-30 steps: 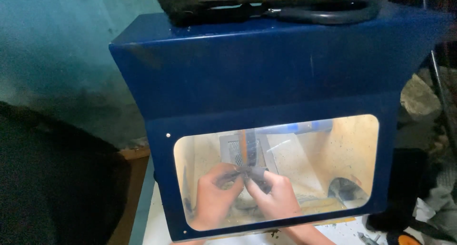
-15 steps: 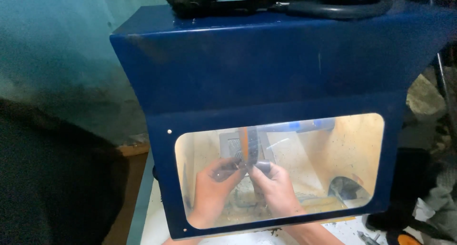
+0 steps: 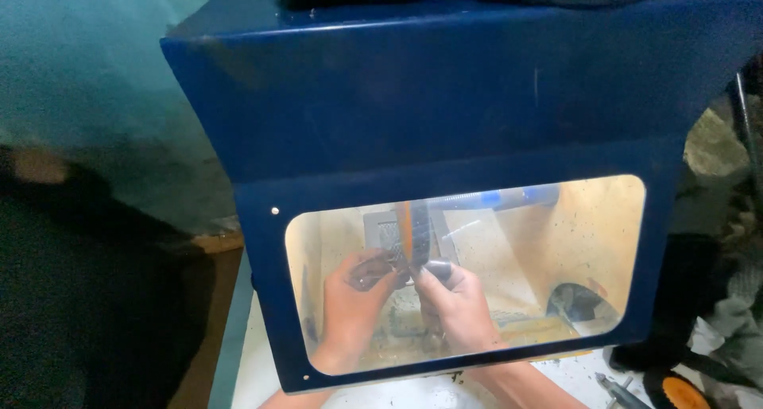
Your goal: Polishing a metal jewelry chain using a bench-mounted polishing machine with a rotating wheel.
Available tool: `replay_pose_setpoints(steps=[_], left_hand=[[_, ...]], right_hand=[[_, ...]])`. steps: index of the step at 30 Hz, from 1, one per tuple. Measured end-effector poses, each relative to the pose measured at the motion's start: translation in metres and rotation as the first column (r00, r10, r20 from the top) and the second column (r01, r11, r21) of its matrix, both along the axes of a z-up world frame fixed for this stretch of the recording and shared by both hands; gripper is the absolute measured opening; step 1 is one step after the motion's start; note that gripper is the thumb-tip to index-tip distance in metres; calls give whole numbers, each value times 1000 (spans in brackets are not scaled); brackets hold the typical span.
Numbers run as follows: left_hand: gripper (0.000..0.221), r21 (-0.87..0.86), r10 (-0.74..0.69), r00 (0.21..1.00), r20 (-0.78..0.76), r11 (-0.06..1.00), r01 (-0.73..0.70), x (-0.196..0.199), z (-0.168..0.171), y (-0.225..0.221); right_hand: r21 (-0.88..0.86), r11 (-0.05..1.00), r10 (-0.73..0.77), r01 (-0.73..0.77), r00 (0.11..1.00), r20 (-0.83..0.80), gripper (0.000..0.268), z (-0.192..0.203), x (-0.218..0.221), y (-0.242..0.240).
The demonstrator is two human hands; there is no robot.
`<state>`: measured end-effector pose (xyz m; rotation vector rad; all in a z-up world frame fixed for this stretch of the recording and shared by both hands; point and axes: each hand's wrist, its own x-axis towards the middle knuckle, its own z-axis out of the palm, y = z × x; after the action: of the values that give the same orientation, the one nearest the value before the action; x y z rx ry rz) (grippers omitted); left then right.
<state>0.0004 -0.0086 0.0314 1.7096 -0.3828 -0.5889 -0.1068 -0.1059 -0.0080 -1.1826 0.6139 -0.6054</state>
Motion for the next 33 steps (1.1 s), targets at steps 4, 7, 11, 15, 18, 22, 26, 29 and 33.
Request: replay_pose_setpoints(steps=[4,7,11,15,18,22,26,29,33], left_hand=[[29,-58,-23,1000,13,998,24,-6,5,4],[24,-64,-25,999,35,998,27,-4,2,3],[24,-57,-25,999,23,998,26,-4,1,3],[24,26,-20,1000,16,999,20,-2,5,0],[22,-24,23,999,-21,999,-24,-3,5,0],[9,-175,18,994,106,984,1,-3,-16,10],[16,-368,3,765,644,878,305,-1,-24,20],[18,-372,48,667,744,859,353,-3,-24,21],[25,-137,-96,927,361,978,155,-5,-17,12]], right_hand=[[-49,997,-54,52,997,-56,24,3,-5,4],[-60,997,-45,45,999,8,26,-4,-3,0],[-81,996,-45,41,998,-53,25,10,-5,4],[17,1000,-3,3,1000,11,23,0,-2,1],[36,999,2,-4,998,61,31,-5,4,1],[-82,997,9,-5,999,48,34,7,-6,12],[-199,979,-25,52,990,136,30,12,-18,17],[-264,964,15,39,980,200,28,13,-23,18],[-232,973,-6,23,997,74,38,10,-14,8]])
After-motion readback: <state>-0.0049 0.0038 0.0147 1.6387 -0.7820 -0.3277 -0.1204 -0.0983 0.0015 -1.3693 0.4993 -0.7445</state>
